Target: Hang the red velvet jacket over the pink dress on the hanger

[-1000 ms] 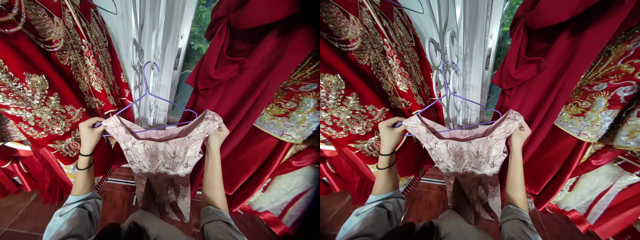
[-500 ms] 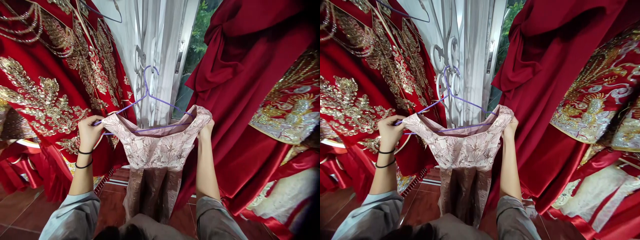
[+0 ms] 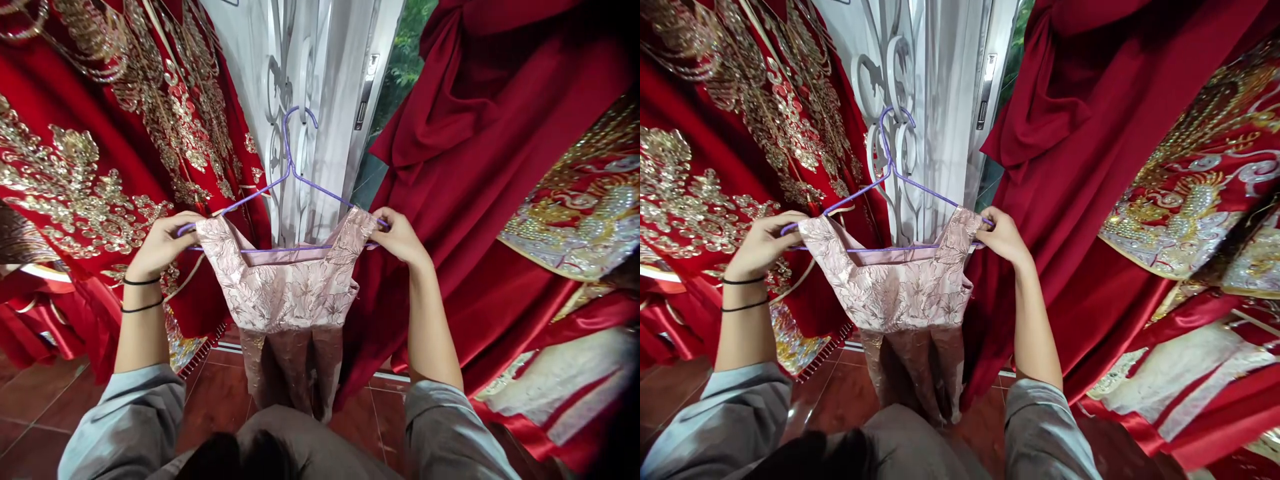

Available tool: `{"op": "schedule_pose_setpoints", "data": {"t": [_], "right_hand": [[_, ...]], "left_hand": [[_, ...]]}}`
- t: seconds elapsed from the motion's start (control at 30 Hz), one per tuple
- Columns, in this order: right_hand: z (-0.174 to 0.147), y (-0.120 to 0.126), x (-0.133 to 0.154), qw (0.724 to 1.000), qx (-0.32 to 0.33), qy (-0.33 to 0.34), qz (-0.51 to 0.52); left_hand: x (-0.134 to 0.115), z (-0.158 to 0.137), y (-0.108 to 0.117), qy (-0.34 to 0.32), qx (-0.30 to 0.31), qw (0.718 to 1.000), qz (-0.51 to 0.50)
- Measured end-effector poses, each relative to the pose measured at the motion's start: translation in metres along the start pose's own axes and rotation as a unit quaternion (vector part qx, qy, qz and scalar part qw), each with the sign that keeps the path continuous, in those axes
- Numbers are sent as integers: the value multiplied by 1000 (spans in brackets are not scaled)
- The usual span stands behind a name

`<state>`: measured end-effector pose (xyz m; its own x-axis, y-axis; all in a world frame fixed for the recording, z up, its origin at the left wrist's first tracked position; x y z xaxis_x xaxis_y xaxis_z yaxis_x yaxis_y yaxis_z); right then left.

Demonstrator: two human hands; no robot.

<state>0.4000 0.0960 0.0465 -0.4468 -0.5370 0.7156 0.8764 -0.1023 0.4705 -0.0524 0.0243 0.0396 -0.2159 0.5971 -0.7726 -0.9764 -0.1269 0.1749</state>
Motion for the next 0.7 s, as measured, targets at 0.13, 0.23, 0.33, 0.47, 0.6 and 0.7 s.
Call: {"op": "schedule_pose_setpoints", "data": {"t": [0.13,0.23,0.33,0.47,0.6,0.7], "right_hand": [[-10,4,6,989,39,-7,144],[-11,-4,8,996,-12,5,93],[-10,-19,5,984,-159,50,64],[-11,-35,0,962,-253,71,73],[-18,-37,0,973,-214,64,-51],[-46,-53,4,944,-281,51,-162]], "left_hand": [[5,9,0,79,-39,987,-133],[1,18,-9,23,-65,997,-22],[-4,27,-20,-67,-98,993,25],[-5,32,-29,-143,-158,976,54],[-1,29,-35,-171,-115,964,171],[0,28,-39,-160,-109,951,242]]}}
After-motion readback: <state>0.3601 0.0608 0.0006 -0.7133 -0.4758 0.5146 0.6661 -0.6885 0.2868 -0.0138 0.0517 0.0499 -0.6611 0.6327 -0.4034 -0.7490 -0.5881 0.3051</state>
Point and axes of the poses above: each hand's wrist, its own z-axis towards the middle knuckle, its own y-axis out of the back of the hand, x = y × z, the point moved 1 cm from there along z, towards the middle knuckle, and after that the axes turned 13 degrees about -z, right-handed, at the moved point
